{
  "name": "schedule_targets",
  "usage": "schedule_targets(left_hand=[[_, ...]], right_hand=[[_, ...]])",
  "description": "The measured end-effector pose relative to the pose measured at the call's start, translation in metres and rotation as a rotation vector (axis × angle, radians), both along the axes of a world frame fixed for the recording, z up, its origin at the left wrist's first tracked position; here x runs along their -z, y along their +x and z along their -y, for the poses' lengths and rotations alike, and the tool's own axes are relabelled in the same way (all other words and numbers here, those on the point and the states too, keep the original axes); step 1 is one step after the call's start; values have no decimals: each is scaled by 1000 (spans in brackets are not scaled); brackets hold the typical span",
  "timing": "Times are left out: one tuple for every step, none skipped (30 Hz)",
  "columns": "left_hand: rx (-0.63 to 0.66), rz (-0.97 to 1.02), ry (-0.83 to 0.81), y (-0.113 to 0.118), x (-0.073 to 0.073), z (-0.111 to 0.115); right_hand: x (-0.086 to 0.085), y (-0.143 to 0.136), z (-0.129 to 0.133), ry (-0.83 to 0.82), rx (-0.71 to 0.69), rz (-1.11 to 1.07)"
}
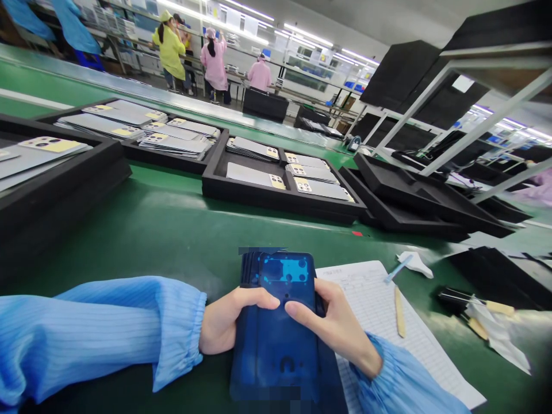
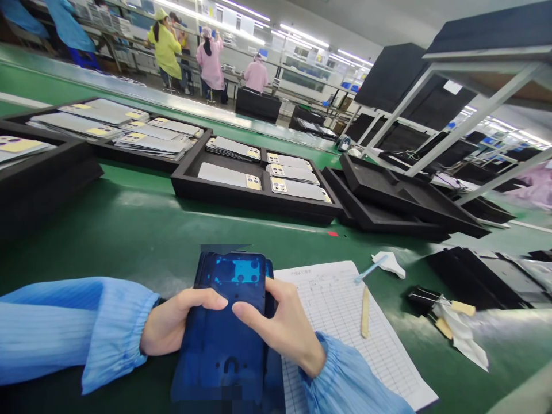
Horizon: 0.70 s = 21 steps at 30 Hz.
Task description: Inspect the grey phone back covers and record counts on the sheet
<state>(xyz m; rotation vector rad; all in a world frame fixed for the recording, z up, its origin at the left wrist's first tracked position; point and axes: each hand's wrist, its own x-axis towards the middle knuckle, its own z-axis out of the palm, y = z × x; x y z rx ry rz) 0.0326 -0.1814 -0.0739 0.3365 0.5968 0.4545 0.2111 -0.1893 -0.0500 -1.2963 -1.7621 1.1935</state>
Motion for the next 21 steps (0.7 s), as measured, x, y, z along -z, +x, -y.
schedule_targets(left_hand=[[0, 0, 10, 0, -1, 0], [-2, 1, 22, 0, -2, 0], [-2, 4, 31, 1, -2, 1], [-3, 7, 35, 1, -2, 1], [-2, 10, 34, 1, -2, 1], [4, 7, 24, 1, -2, 0], [7, 0, 4, 1, -2, 0], [6, -15, -24, 0, -1, 0], [0, -31, -54, 0, 0, 0], [-10, -44, -81, 0, 0, -1], [-19, -57, -102, 0, 1, -1], [-25, -70, -116, 0, 1, -1], [-27, -71, -116, 0, 1, -2], [-21, -52, -101, 0, 2, -2], [-11, -14, -74, 0, 2, -2], [-1, 30, -41, 0, 2, -2], [11, 75, -5, 0, 2, -2], [24, 110, 22, 0, 2, -2], [35, 128, 40, 0, 2, -2], [41, 124, 48, 0, 3, -2], [41, 116, 50, 0, 3, -2]], right_hand=[[0, 0, 0, -7, 11, 3], [0, 0, 1, -14, 22, 5], [1, -1, 1, -20, 31, 5], [1, -1, 1, -24, 40, 5], [2, 0, 1, -30, 46, 8], [3, 0, 1, -38, 49, 14], [4, 1, 1, -47, 51, 23], [5, 3, 1, -55, 57, 32], [5, 5, 0, -66, 71, 36], [4, 8, -1, -78, 97, 28], [3, 11, -1, -93, 139, 8], [1, 15, -2, -105, 195, -30], [-2, 19, -3, -112, 258, -83], [-5, 24, -4, -115, 321, -140], [-9, 28, -5, -105, 385, -193], [-13, 32, -6, -82, 446, -230], [-16, 36, -8, -49, 503, -249], [-18, 39, -9, -11, 547, -251], [-20, 42, -10, 34, 573, -235], [-21, 44, -11, 93, 572, -199], [-21, 45, -12, 155, 543, -151]])
